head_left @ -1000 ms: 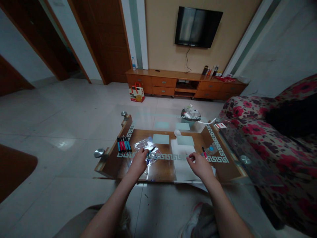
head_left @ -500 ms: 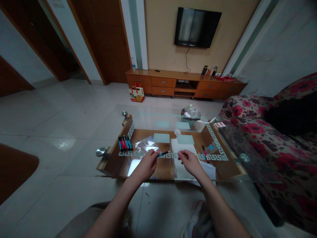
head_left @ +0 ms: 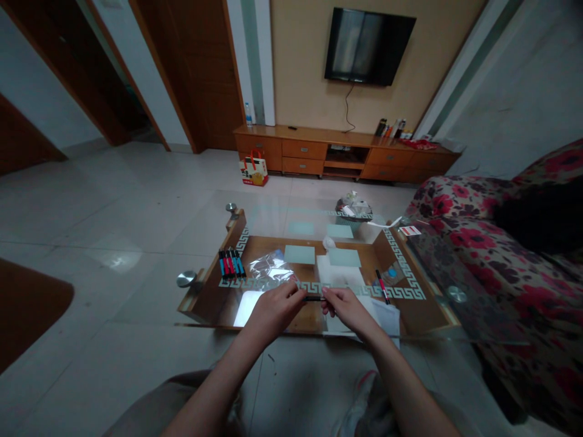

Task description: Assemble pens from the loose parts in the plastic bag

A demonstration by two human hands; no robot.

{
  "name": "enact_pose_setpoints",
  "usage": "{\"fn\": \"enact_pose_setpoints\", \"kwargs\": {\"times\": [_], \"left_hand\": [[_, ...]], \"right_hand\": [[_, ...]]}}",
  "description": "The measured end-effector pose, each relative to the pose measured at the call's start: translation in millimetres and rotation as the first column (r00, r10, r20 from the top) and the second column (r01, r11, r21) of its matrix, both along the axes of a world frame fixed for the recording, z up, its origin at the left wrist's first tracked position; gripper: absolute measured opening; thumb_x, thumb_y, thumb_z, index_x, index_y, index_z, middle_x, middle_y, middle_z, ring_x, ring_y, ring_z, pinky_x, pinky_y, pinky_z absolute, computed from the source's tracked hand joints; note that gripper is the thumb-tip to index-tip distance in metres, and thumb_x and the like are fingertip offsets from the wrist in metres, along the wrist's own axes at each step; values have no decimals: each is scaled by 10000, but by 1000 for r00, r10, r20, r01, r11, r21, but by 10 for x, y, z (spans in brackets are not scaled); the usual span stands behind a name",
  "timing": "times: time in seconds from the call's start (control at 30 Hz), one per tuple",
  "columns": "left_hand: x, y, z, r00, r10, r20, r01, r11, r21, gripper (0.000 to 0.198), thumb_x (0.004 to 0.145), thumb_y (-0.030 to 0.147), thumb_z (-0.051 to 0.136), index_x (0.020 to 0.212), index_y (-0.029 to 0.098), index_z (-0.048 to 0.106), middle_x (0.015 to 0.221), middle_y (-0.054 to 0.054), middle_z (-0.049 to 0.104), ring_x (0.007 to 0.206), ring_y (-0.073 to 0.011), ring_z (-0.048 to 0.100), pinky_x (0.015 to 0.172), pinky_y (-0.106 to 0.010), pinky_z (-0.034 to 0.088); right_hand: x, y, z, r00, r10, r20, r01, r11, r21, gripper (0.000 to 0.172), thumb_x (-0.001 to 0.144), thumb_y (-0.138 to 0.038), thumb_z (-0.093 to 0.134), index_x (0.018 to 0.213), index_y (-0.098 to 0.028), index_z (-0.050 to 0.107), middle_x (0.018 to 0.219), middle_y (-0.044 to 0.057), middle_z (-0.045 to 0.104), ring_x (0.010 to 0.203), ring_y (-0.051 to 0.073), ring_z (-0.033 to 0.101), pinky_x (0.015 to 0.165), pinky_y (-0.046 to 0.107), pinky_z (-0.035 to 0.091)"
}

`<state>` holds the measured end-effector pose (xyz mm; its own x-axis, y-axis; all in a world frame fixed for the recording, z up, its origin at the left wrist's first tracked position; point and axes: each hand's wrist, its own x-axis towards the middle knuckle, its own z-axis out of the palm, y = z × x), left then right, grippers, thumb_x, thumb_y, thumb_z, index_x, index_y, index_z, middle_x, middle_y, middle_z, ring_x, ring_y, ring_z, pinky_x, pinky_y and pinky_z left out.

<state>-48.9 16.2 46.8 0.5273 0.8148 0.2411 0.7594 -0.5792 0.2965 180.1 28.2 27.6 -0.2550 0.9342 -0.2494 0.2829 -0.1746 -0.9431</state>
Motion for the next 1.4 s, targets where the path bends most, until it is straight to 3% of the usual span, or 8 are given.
{"fn": "enact_pose_setpoints", "kwargs": {"times": [0.2, 0.4, 0.63, 1.07, 1.3, 1.4], "left_hand": [[8, -19, 44, 996, 12, -89, -9, 999, 43, 237, 1020, 330, 399, 1069, 264, 621, 1005, -63, 604, 858, -175, 568, 691, -273, 410], [27, -8, 35, 997, 6, -75, -1, 997, 71, 235, 1016, 307, 416, 1091, 258, 633, 980, -71, 625, 861, -192, 571, 757, -322, 387], [26, -11, 71, 997, 8, -80, -1, 996, 84, 238, 1023, 331, 412, 1052, 248, 633, 929, -52, 633, 831, -193, 562, 740, -332, 347], [26, 5, 43, 998, 0, -67, 4, 998, 60, 202, 1013, 306, 441, 1084, 257, 624, 945, -48, 644, 864, -196, 570, 776, -334, 344], [27, 11, 34, 997, 5, -80, 4, 993, 114, 188, 1007, 292, 459, 1081, 249, 625, 962, -52, 644, 876, -196, 574, 793, -340, 356], [19, 16, 33, 996, 5, -89, 8, 990, 143, 174, 1004, 278, 464, 1067, 245, 623, 966, -45, 646, 863, -197, 575, 794, -347, 359]], "right_hand": [[-29, -22, 15, 998, -3, -64, -1, 998, -63, 573, 877, -679, 493, 734, -148, 652, 618, 26, 631, 545, 125, 532, 549, 241, 395], [-41, -42, 47, 1000, -14, -27, 15, 999, 28, 552, 877, -650, 526, 759, -139, 701, 680, 51, 686, 617, 147, 588, 616, 260, 436], [-57, -51, 73, 1000, -22, -15, 23, 999, 41, 522, 869, -624, 557, 789, -141, 740, 743, 73, 732, 692, 185, 649, 668, 283, 481], [-61, -58, 130, 1000, -22, -6, 23, 995, 95, 454, 884, -554, 576, 767, -151, 751, 744, 67, 739, 732, 210, 668, 716, 301, 498], [-45, -48, 158, 996, -21, 90, 5, 985, 175, 395, 888, -472, 587, 708, -155, 738, 718, 45, 723, 721, 189, 636, 691, 269, 451], [-40, -44, 140, 996, -29, 90, 11, 981, 196, 320, 858, -437, 627, 768, -155, 750, 756, 46, 728, 744, 190, 635, 696, 272, 455]]}}
